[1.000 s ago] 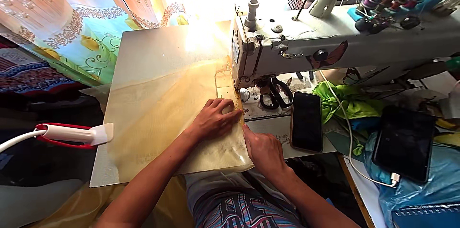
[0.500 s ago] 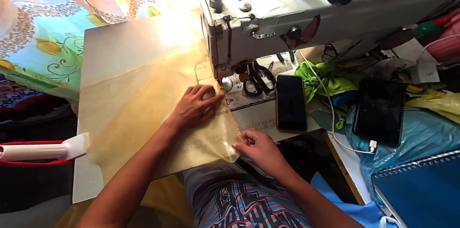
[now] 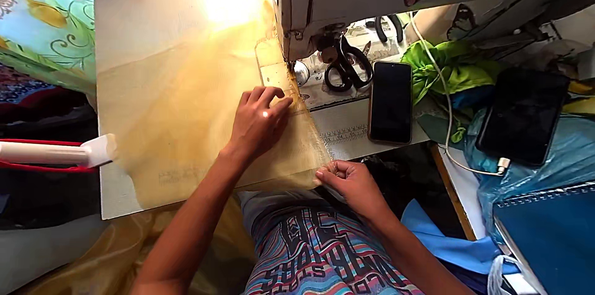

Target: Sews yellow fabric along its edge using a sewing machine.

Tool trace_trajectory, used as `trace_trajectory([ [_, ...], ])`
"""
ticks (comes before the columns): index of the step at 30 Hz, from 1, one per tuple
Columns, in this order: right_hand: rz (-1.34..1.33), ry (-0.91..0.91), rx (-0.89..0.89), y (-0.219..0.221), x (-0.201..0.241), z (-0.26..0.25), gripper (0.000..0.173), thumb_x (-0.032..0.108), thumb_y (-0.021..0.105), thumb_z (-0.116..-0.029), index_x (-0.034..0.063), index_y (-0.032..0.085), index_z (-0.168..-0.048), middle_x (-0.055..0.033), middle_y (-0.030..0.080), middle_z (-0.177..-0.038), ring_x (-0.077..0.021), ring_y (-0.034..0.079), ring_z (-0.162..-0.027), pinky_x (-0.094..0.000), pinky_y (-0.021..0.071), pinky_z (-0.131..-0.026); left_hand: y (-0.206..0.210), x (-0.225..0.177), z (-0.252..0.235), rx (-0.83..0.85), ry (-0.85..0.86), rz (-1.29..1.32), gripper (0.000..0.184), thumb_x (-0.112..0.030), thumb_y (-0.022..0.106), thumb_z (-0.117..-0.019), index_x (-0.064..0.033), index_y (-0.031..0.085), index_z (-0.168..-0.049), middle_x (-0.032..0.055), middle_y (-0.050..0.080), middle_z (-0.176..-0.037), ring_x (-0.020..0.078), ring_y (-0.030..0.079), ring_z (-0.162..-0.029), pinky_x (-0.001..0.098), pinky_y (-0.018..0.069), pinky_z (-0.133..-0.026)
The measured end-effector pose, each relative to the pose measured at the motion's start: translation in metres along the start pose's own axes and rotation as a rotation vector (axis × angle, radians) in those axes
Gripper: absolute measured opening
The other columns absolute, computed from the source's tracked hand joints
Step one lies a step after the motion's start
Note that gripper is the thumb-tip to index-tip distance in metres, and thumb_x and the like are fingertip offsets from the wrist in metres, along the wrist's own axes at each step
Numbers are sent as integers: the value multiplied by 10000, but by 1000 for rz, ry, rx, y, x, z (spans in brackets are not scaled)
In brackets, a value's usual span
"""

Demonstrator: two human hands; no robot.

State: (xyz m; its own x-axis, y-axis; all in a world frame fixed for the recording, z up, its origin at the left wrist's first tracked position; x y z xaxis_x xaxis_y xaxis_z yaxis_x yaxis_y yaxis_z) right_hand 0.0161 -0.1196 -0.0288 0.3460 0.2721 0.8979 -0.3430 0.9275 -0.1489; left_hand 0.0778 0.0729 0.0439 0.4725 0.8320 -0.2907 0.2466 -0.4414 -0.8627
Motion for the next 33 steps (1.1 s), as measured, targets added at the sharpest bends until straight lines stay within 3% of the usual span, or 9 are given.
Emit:
trace_trajectory([
  [6,-43,41,59,2,-2,-1,137,131,663,-983,73,679,-861,74,577,-626,33,428,-480,-142,337,-463,9,-36,28,16,-50,82,258,-183,589,-980,-82,771,-1133,158,695,-1217,366,618,-1203,554,465,-995],
  [10,-174,56,47,4,-6,1,72,65,732,-915,60,672,-875,36,652,-711,21,512,-537,-136,393,-493,12,-38,39,-7,-38,110,250,-182,600,-973,-93,772,-1132,150,699,-1207,347,623,-1199,536,464,-996],
  [13,-123,28,-4,4,-7,3,93,88,771,-886,62,688,-853,23,664,-751,-12,612,-665,-161,502,-620,12,-33,43,-3,-57,145,249,-176,610,-972,-86,772,-1138,148,697,-1209,343,621,-1198,534,465,-994],
  [16,-159,94,27,9,-17,3,83,122,739,-931,45,734,-899,13,694,-766,-11,608,-648,-173,485,-598,9,-30,47,-14,-80,156,253,-189,614,-973,-89,773,-1143,147,690,-1227,344,609,-1215,531,456,-1006],
  [19,-228,154,29,9,-23,1,97,77,738,-923,47,730,-831,27,676,-733,-2,558,-599,-163,454,-573,-7,-13,60,-22,-235,113,290,-232,604,-1000,-74,749,-1195,185,656,-1304,395,574,-1273,590,424,-1051],
  [22,-321,243,-10,7,-29,0,130,20,764,-889,37,664,-807,-3,664,-744,-29,584,-610,-166,485,-574,-32,28,97,-26,-615,-17,485,-393,523,-1048,-40,634,-1361,277,530,-1442,515,456,-1356,720,344,-1056],
  [26,-412,305,-28,11,-34,2,123,-14,756,-882,18,647,-835,-27,643,-718,-44,539,-545,-170,462,-523,-40,80,151,48,-988,-161,818,-674,333,-1019,-116,321,-1617,284,163,-1675,523,80,-1546,769,38,-1166],
  [29,-471,342,-36,16,-33,5,115,-21,723,-911,-2,611,-898,-48,651,-699,-59,574,-503,-180,516,-503,-39,96,151,61,-877,-206,814,-680,275,-1024,-131,306,-1625,258,137,-1690,480,74,-1562,730,37,-1193],
  [33,-518,334,-34,20,-31,10,101,-31,686,-938,-12,593,-972,-89,722,-745,-128,707,-599,-236,605,-591,-41,100,135,54,-737,-180,788,-667,291,-1029,-130,361,-1602,236,189,-1685,460,117,-1562,699,93,-1207],
])
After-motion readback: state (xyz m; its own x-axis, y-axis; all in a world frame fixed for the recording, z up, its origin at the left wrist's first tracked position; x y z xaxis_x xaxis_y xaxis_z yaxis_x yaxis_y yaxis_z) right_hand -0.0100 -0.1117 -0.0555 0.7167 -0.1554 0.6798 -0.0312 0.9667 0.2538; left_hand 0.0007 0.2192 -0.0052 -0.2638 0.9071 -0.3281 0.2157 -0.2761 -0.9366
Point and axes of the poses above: each hand's wrist, its own z-axis away from the middle knuckle, its own y-axis out of the palm, x = y × z, the point moved 9 cm from there along -z, towards the middle knuckle
